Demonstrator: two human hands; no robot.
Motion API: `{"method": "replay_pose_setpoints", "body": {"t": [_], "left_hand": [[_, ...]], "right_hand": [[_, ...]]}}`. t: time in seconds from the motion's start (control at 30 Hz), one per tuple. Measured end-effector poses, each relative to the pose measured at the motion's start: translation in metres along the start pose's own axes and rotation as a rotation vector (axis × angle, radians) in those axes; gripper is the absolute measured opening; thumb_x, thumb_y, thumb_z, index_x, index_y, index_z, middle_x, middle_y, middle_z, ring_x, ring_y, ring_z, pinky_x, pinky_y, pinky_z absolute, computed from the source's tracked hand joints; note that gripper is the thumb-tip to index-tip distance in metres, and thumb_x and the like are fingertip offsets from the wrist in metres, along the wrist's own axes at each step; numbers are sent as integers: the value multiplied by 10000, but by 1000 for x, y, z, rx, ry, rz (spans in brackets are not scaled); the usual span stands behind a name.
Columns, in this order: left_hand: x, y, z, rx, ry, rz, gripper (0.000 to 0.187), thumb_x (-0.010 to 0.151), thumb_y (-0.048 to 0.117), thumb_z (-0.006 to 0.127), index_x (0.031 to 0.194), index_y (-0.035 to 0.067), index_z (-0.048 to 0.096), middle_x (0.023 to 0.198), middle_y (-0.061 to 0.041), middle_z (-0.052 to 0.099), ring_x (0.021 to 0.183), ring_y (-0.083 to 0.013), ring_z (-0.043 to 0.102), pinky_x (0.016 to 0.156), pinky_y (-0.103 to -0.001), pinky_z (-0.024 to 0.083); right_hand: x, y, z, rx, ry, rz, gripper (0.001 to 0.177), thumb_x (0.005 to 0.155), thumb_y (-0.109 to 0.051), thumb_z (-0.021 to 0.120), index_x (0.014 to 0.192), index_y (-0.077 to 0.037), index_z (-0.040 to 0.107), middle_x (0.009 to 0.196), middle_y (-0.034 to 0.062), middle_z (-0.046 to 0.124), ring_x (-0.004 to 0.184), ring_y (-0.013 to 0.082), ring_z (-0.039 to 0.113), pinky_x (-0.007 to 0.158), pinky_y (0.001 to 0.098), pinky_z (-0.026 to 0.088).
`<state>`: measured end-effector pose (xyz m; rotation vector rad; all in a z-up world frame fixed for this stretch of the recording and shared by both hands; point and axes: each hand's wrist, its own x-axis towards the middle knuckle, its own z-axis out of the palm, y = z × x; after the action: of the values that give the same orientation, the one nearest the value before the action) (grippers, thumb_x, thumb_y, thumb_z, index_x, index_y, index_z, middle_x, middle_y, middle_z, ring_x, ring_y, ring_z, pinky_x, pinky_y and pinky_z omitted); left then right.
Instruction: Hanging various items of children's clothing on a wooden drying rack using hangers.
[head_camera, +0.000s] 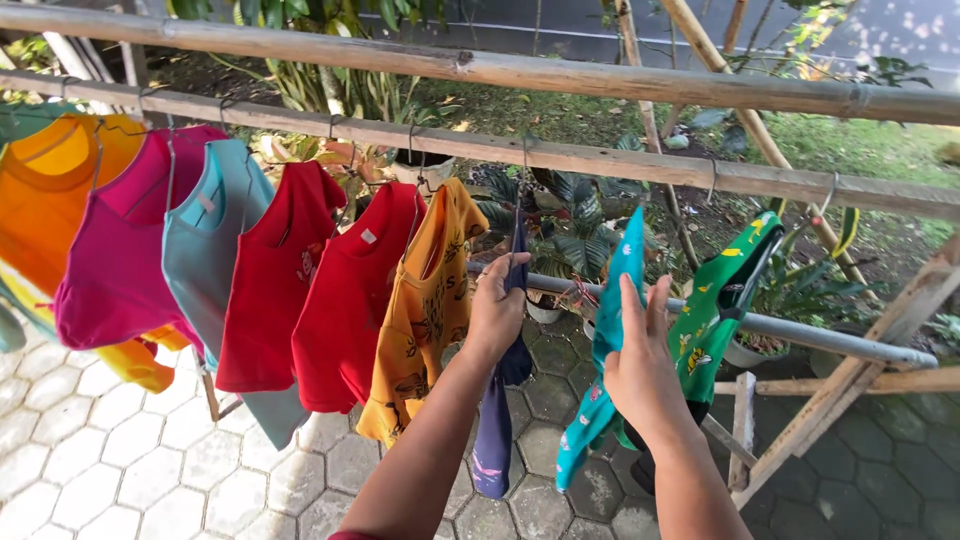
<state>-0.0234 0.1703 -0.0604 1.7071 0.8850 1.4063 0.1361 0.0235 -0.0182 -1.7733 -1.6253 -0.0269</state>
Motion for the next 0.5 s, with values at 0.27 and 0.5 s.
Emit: {"method": "replay_pose_setpoints", "body": {"t": [0.27, 0.5], "left_hand": [[-1, -27, -7, 47, 13, 150, 496, 841, -48, 586, 1336, -8, 574, 1291, -188, 608, 1236, -319, 576, 1077, -375, 424], [-41, 61, 15, 285, 7, 363, 745, 869, 43, 689, 1527, -19, 346, 1600, -300, 280, 1504, -497, 234, 1186, -591, 145]], "right_hand": [[-7, -18, 8, 114, 71, -98, 987, 751, 156, 566, 1609, -128, 170, 1674, 282, 81, 1527, 476, 170, 1153, 470, 366], [-35, -13, -16, 134, 183, -85, 900, 795, 140, 602, 1598, -86, 263, 1665, 284, 194, 1538, 463, 198, 1195, 474, 301]]}}
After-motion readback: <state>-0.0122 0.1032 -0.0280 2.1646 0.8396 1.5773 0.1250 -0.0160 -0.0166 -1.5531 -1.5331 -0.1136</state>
